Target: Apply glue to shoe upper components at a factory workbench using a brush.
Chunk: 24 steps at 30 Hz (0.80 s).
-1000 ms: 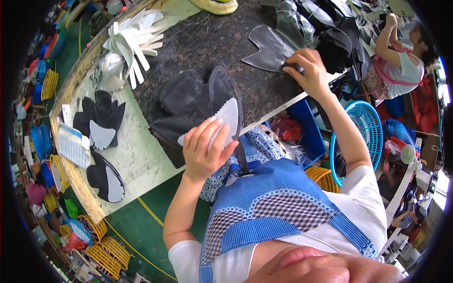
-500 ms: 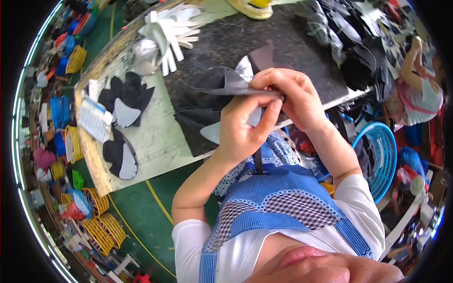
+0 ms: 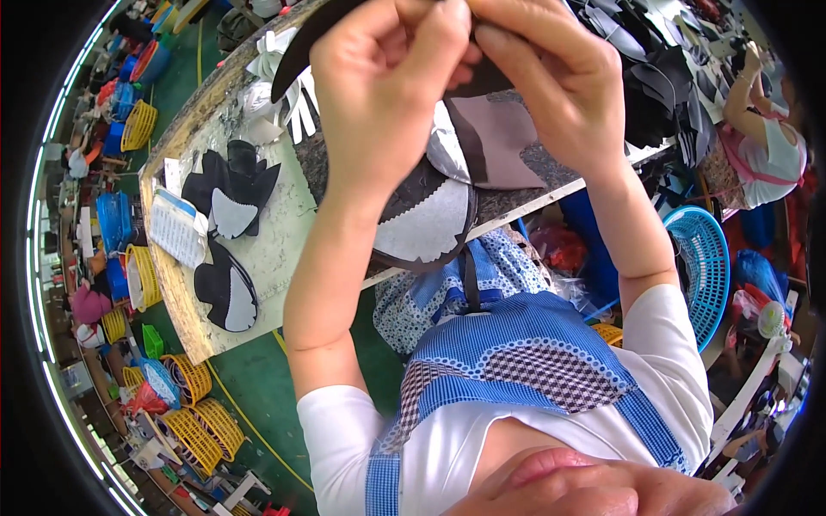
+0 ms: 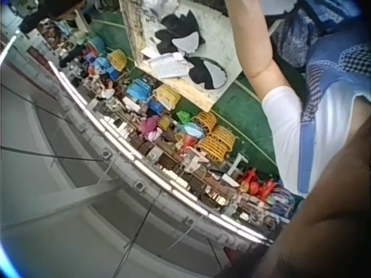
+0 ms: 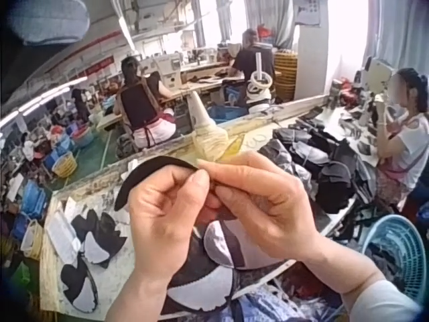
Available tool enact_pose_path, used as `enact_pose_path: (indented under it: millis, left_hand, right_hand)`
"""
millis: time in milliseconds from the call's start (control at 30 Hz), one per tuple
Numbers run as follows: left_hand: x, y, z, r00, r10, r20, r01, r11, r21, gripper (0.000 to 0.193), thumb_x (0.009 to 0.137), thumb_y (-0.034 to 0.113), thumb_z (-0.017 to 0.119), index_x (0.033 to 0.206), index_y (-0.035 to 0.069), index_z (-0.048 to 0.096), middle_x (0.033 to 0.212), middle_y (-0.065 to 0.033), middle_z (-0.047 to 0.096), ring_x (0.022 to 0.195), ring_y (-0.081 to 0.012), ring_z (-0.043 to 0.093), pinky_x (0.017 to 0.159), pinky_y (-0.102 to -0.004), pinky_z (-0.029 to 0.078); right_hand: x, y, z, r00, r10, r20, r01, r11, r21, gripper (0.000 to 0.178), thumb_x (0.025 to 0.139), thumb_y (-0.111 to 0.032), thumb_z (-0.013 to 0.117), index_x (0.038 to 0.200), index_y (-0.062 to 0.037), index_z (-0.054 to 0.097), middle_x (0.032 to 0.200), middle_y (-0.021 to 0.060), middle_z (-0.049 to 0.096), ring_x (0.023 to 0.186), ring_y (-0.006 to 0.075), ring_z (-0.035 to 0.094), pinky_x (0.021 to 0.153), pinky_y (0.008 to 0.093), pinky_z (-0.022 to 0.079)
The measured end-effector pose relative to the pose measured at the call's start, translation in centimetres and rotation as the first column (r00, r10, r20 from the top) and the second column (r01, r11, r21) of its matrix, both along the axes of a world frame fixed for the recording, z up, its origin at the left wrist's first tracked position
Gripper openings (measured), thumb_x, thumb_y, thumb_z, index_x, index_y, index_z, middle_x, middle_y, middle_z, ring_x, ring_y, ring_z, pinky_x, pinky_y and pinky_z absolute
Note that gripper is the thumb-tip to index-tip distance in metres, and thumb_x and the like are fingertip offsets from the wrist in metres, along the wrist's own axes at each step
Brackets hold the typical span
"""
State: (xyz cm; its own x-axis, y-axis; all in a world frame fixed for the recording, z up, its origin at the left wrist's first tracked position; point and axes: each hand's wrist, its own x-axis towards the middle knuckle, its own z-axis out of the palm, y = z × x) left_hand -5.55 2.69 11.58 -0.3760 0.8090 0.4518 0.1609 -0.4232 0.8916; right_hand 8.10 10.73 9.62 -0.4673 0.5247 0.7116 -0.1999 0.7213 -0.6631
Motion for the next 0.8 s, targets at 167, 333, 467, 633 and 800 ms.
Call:
enact_pose_path:
  millis: [167, 333, 467, 633, 800]
  left_hand:
    - [0.1, 3.7, 2.6, 0.995, -0.067, 0.071, 0.072, 0.995, -0.075, 0.024, 0.097, 0.015, 0.057, 0.077, 0.004, 0.062, 0.070, -0.0015, 0.064, 0.060, -0.0066, 0.059, 0.058, -0.0196, 0.048]
    - [-2.5, 2.4, 2.1, 0.988, -0.009, 0.153, 0.001, 0.999, 0.052, 0.025, 0.098, 0.021, 0.054, 0.080, 0.005, 0.062, 0.072, -0.0031, 0.065, 0.060, -0.0099, 0.061, 0.060, -0.0211, 0.051]
    - [-5.2, 0.0, 1.2, 0.996, 0.020, 0.084, -0.028, 0.995, 0.099, 0.022, 0.097, 0.018, 0.054, 0.097, -0.002, 0.064, 0.081, -0.0083, 0.065, 0.072, -0.0154, 0.062, 0.068, -0.0281, 0.052]
    - [-5.0, -2.0, -0.4, 0.993, 0.078, 0.084, -0.077, 0.997, -0.006, 0.020, 0.098, 0.013, 0.047, 0.089, 0.001, 0.061, 0.073, -0.0075, 0.065, 0.062, -0.0145, 0.063, 0.062, -0.0272, 0.053]
    - [-3.2, -4.5, -3.3, 0.999, 0.015, 0.030, -0.013, 0.998, -0.069, 0.018, 0.102, 0.015, 0.051, 0.090, 0.003, 0.054, 0.074, -0.0056, 0.064, 0.066, -0.0096, 0.061, 0.063, -0.0239, 0.051]
  right_hand:
    - [0.5, 0.5, 3.3, 0.993, -0.115, -0.026, 0.117, 0.987, 0.112, 0.032, 0.095, 0.001, 0.058, 0.126, 0.0008, 0.063, 0.110, 0.0120, 0.063, 0.098, 0.0166, 0.061, 0.083, 0.0253, 0.047]
    - [3.0, 1.3, -2.9, 0.973, -0.226, 0.035, 0.223, 0.972, 0.075, 0.050, 0.084, -0.018, 0.076, 0.128, -0.0011, 0.057, 0.102, 0.0080, 0.064, 0.094, 0.0184, 0.062, 0.082, 0.0331, 0.051]
    - [4.3, -2.9, -10.2, 0.841, -0.115, 0.528, 0.157, 0.987, -0.036, 0.076, 0.080, -0.030, 0.080, 0.140, -0.0051, 0.040, 0.099, 0.0121, 0.058, 0.093, 0.0240, 0.061, 0.082, 0.0387, 0.053]
    - [3.9, -1.7, -11.7, 0.972, 0.081, 0.220, 0.067, 0.804, -0.590, 0.056, 0.082, 0.001, 0.068, 0.132, -0.0058, 0.045, 0.079, 0.0009, 0.058, 0.071, 0.0091, 0.056, 0.065, 0.0234, 0.046]
    - [6.0, 5.2, -7.1, 0.782, -0.596, 0.183, 0.554, 0.799, 0.235, 0.042, 0.080, 0.000, 0.066, 0.122, -0.0052, 0.063, 0.108, 0.0123, 0.060, 0.106, 0.0236, 0.057, 0.091, 0.0323, 0.048]
